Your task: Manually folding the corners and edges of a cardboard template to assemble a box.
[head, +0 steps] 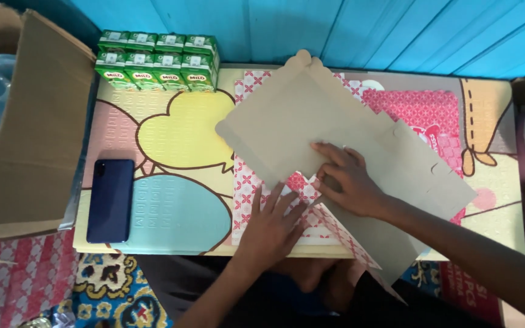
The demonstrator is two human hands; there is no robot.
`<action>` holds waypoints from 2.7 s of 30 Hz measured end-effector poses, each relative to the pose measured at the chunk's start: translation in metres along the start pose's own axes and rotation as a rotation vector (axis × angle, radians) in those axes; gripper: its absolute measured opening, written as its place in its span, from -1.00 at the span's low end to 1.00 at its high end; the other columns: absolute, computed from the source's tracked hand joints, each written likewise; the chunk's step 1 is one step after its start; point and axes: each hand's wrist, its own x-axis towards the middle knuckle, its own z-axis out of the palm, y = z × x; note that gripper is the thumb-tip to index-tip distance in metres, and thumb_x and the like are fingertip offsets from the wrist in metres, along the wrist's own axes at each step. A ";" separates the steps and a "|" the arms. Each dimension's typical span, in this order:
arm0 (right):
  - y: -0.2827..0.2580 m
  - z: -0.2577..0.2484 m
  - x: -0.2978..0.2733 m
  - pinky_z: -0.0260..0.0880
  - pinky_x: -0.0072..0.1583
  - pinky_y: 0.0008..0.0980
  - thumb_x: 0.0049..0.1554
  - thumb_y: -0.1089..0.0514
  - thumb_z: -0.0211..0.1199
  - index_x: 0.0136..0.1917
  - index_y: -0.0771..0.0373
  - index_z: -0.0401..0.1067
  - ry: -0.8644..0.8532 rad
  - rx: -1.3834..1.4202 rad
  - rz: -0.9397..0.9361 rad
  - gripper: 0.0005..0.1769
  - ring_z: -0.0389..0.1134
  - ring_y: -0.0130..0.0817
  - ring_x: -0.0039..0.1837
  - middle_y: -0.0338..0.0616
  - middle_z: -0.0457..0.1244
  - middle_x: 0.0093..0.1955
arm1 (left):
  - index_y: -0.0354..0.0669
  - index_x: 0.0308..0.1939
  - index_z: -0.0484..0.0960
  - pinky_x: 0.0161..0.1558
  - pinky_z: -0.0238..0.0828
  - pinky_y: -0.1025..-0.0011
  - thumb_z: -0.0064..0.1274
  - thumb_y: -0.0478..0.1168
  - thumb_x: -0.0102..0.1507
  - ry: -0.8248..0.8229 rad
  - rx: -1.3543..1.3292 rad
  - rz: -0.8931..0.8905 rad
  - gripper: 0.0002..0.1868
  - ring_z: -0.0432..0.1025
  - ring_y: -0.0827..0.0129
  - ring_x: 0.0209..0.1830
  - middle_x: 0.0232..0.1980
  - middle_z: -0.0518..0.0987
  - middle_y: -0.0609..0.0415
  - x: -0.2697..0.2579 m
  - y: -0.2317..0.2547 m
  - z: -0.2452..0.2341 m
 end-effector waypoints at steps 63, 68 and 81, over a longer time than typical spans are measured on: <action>0.030 -0.098 -0.005 0.41 0.05 -0.22 0.24 0.00 0.10 0.07 0.16 0.50 0.032 0.291 0.618 -0.72 0.42 -0.21 0.07 -0.09 0.39 0.04 | -0.31 0.16 0.51 0.28 0.40 0.27 -0.13 -0.05 0.49 0.709 -0.114 -0.510 -0.63 0.50 0.09 0.20 0.17 0.58 -0.14 -0.034 -0.006 -0.142; 0.054 -0.040 -0.011 0.02 -0.11 -0.30 0.29 -0.03 0.11 -0.28 0.12 0.20 -0.096 0.157 0.468 -0.65 0.09 -0.34 -0.24 -0.23 0.08 -0.33 | -0.13 0.06 0.60 0.29 0.37 0.26 0.04 -0.15 0.31 0.341 -0.335 -0.324 -0.72 0.50 0.16 0.19 0.14 0.61 0.02 0.001 0.020 -0.114; 0.072 -0.052 -0.071 0.56 0.06 -0.19 0.06 0.10 0.43 0.34 0.15 0.43 0.200 0.118 0.540 -0.42 0.51 -0.14 0.02 -0.01 0.43 -0.02 | -0.41 0.34 0.42 0.48 0.10 -0.11 -0.04 -0.14 0.40 -0.452 -0.182 0.332 -0.50 0.19 -0.18 0.52 0.43 0.34 -0.28 0.099 0.015 0.027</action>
